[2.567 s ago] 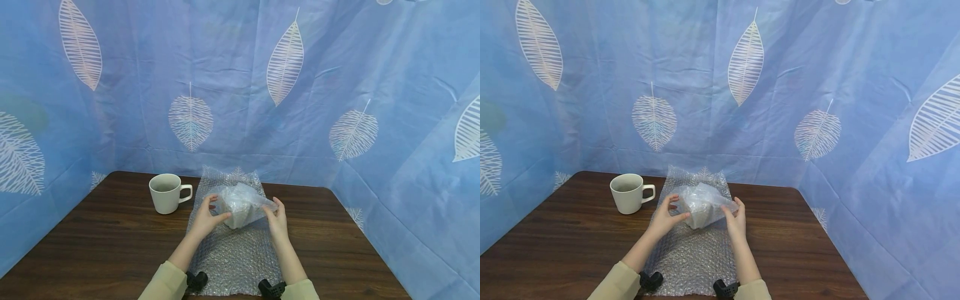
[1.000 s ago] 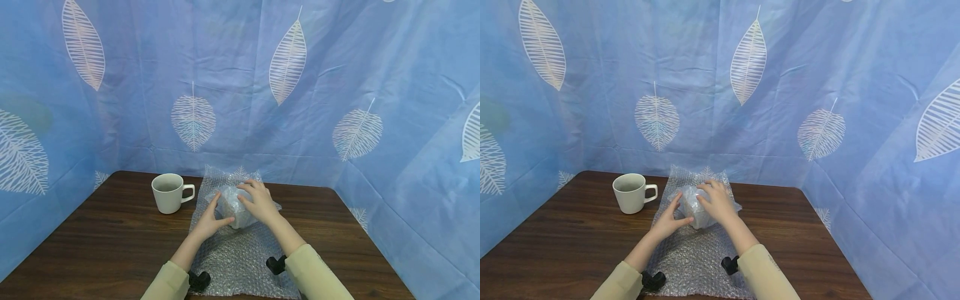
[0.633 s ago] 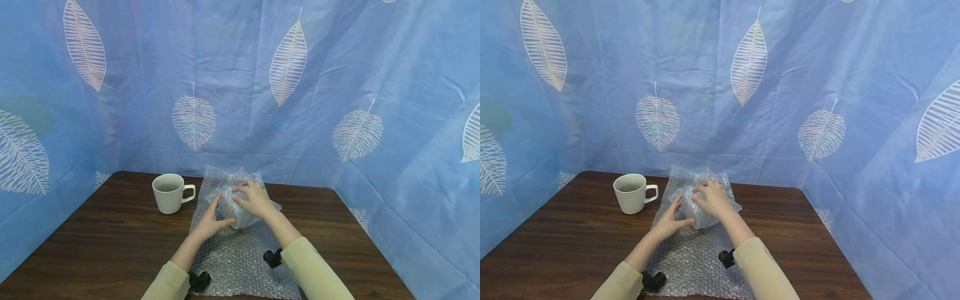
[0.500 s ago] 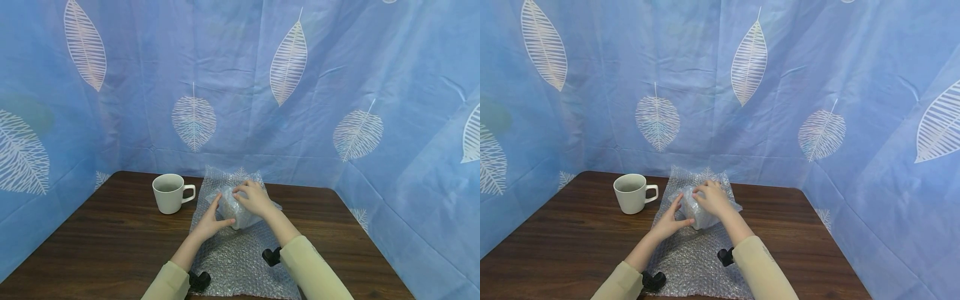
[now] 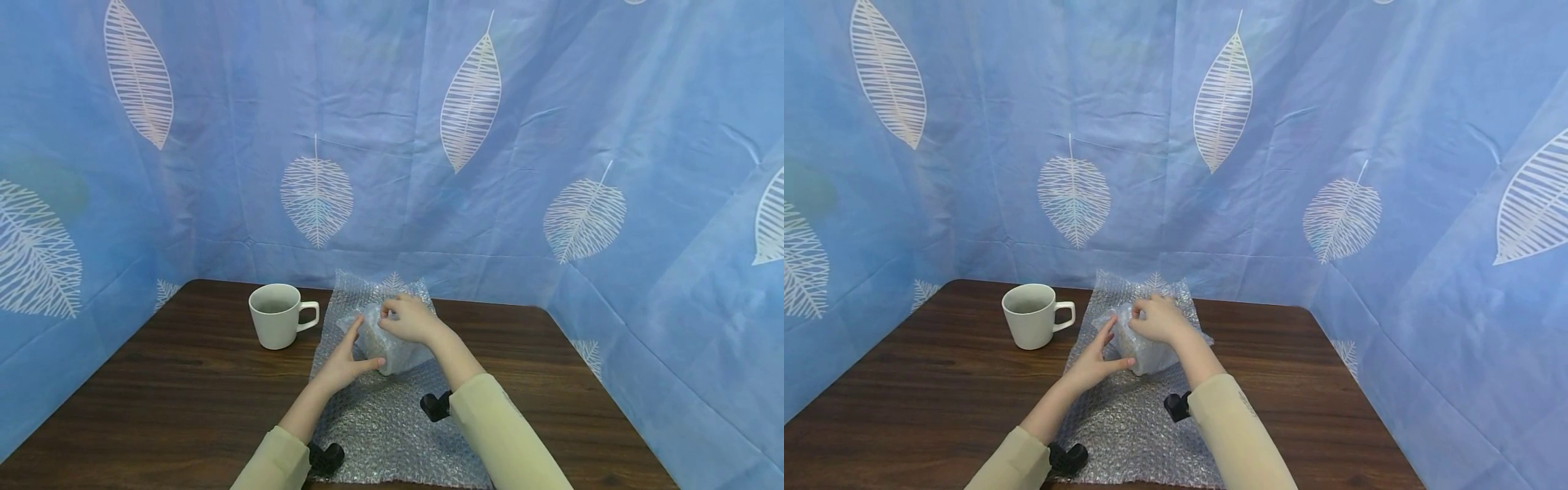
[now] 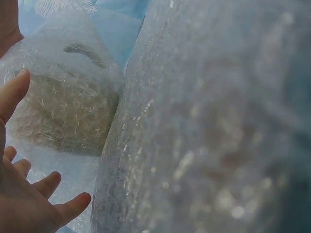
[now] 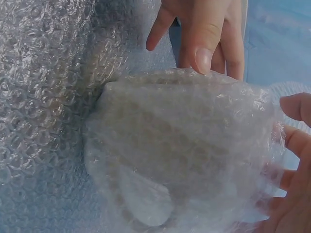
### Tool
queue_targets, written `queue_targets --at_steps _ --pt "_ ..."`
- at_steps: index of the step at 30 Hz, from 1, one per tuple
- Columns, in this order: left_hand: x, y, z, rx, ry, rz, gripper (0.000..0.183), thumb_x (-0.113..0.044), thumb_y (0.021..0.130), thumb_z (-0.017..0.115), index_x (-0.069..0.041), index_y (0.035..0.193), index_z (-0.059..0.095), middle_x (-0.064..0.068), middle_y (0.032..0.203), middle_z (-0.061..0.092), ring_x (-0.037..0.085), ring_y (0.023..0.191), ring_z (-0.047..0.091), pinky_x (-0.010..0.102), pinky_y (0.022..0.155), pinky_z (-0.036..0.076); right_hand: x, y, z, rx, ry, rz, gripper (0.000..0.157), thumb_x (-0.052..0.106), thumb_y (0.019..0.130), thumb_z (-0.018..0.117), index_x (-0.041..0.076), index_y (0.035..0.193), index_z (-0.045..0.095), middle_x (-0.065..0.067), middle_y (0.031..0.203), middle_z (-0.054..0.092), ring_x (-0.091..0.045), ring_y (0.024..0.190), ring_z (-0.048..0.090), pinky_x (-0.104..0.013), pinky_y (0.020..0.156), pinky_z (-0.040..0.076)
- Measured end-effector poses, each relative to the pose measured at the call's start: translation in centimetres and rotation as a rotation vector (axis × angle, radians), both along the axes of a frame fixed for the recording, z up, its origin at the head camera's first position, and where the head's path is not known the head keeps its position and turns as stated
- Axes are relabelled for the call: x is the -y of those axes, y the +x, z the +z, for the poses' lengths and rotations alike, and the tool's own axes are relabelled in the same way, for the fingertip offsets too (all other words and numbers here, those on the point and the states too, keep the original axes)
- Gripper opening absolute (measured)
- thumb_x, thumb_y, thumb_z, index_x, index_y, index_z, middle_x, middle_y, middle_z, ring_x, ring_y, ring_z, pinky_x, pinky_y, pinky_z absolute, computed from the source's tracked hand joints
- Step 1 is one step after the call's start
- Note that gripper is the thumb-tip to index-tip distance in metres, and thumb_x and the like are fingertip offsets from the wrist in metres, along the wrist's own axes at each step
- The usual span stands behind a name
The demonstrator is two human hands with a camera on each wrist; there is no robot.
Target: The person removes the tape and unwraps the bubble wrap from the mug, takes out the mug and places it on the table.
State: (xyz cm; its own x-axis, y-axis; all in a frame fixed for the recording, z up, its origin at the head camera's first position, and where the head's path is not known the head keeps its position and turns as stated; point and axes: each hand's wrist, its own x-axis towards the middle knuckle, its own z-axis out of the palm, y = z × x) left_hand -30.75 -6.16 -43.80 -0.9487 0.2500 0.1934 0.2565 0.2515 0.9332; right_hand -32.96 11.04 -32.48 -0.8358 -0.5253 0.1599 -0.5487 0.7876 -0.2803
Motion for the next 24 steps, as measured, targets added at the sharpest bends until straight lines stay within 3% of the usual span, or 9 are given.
queue_targets --at_steps 14,24 --pt "0.17 0.17 0.17 0.017 -0.022 -0.001 0.103 -0.037 0.083 0.076 -0.021 0.156 0.006 0.018 0.157 0.009 0.042 0.14 0.014 0.07 0.097 0.027 0.6 0.06 0.29 -0.022 0.035 0.024 0.008 0.019 0.091 0.06 0.014 0.085 0.063 -0.002 0.09 0.057 -0.017 0.071 0.047 -0.034 0.062 0.043" --pt "0.05 0.0 -0.17 0.02 -0.006 -0.025 0.101 -0.037 0.085 0.074 -0.022 0.156 0.004 0.021 0.157 0.008 0.043 0.14 0.012 0.071 0.097 0.025 0.94 0.69 0.3 -0.043 0.08 0.05 0.015 0.013 0.093 0.06 0.012 0.08 0.056 -0.002 0.082 0.048 -0.018 0.071 0.044 -0.035 0.061 0.041"
